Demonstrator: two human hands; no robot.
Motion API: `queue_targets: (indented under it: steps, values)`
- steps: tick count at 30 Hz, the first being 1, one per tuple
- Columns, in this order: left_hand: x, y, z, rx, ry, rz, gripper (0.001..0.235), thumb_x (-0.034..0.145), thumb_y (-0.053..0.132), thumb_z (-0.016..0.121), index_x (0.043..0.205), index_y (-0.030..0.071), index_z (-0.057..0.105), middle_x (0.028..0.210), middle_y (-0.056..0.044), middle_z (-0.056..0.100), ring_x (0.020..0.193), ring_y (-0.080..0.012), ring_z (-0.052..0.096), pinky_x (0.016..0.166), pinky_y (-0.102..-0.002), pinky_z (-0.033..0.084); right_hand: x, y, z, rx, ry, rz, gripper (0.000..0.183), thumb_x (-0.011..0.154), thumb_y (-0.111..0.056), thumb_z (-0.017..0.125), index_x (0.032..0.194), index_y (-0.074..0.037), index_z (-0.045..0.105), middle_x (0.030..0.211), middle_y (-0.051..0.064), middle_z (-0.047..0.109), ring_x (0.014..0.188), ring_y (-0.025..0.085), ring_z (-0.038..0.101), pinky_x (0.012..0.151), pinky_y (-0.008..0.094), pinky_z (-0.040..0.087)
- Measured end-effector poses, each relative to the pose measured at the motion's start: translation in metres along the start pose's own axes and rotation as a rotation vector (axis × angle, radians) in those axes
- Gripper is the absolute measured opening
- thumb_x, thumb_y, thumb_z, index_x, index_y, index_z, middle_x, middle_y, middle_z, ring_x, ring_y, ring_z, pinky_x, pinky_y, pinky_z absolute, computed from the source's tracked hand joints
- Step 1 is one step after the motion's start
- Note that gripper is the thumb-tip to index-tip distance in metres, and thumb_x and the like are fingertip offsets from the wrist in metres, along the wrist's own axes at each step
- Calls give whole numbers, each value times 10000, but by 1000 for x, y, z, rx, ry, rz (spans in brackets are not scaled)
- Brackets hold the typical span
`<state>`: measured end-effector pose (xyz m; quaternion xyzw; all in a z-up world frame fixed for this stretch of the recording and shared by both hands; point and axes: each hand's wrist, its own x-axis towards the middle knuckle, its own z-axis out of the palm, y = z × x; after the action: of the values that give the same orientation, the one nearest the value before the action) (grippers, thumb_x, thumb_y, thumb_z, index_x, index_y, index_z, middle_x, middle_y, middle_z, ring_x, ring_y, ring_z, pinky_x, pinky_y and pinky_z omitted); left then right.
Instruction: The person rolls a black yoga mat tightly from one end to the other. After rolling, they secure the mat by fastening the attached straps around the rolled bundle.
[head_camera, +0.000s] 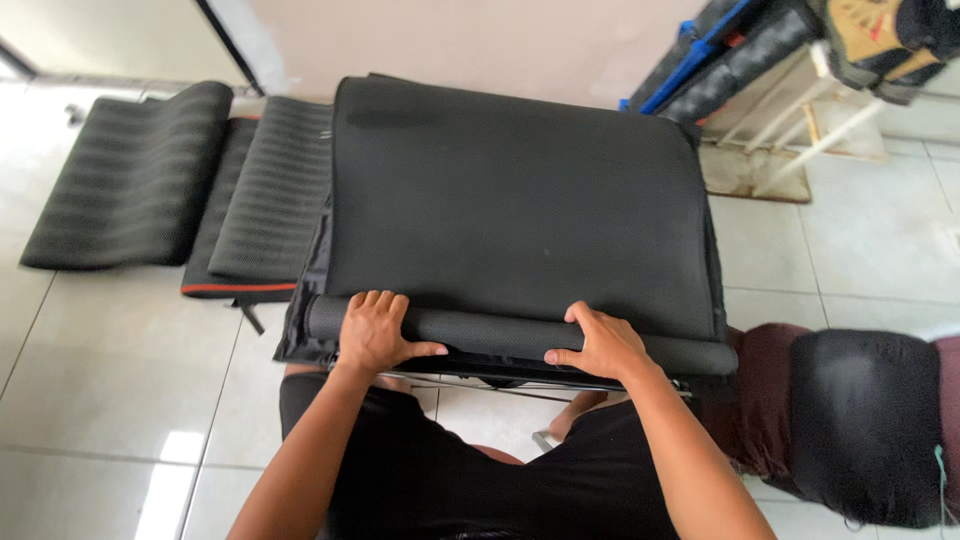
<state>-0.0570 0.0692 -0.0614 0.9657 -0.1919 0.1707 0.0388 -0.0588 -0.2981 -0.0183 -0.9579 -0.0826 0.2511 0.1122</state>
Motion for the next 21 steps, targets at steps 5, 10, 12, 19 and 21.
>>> queue_targets:
  steps: [5, 10, 12, 19, 21]
  values:
    - [14, -13, 28, -21, 67, 18, 867, 471, 980, 547, 748, 160, 601, 698, -24, 609, 738, -208, 660, 725, -364, 500, -4, 33, 51, -231, 620, -273, 753, 718, -755, 631, 1171, -162, 531, 1067, 76, 609, 1036, 260, 618, 895, 399, 474]
    - [21, -16, 26, -54, -48, -37, 882, 470, 971, 556, 780, 152, 668, 705, -9, 657, 750, -199, 686, 699, -356, 517, -1, 66, 74, -460, 882, -280, 822, 720, -786, 592, 1233, -146, 530, 1058, 69, 520, 1009, 241, 562, 875, 395, 434]
    - [21, -14, 15, -53, -108, -48, 903, 480, 988, 535, 807, 158, 681, 722, -24, 676, 772, -212, 696, 716, -363, 527, 7, 73, 76, -445, 856, -344, 797, 726, -813, 549, 1123, -122, 563, 914, 62, 540, 888, 248, 602, 799, 385, 463]
    - [-8, -8, 2, -71, -352, -324, 881, 586, 959, 498, 1082, 242, 627, 875, 6, 729, 841, -223, 722, 776, -356, 550, -15, 50, 6, -323, 440, -358, 728, 737, -814, 551, 966, -123, 588, 815, 81, 622, 842, 264, 679, 777, 385, 521]
    - [-23, -12, 10, -146, -66, -204, 641, 719, 811, 598, 929, 210, 670, 884, 7, 715, 958, -183, 696, 963, -343, 457, -26, 29, -26, -272, 134, -229, 726, 712, -851, 550, 950, -166, 593, 816, 72, 658, 845, 269, 699, 772, 396, 524]
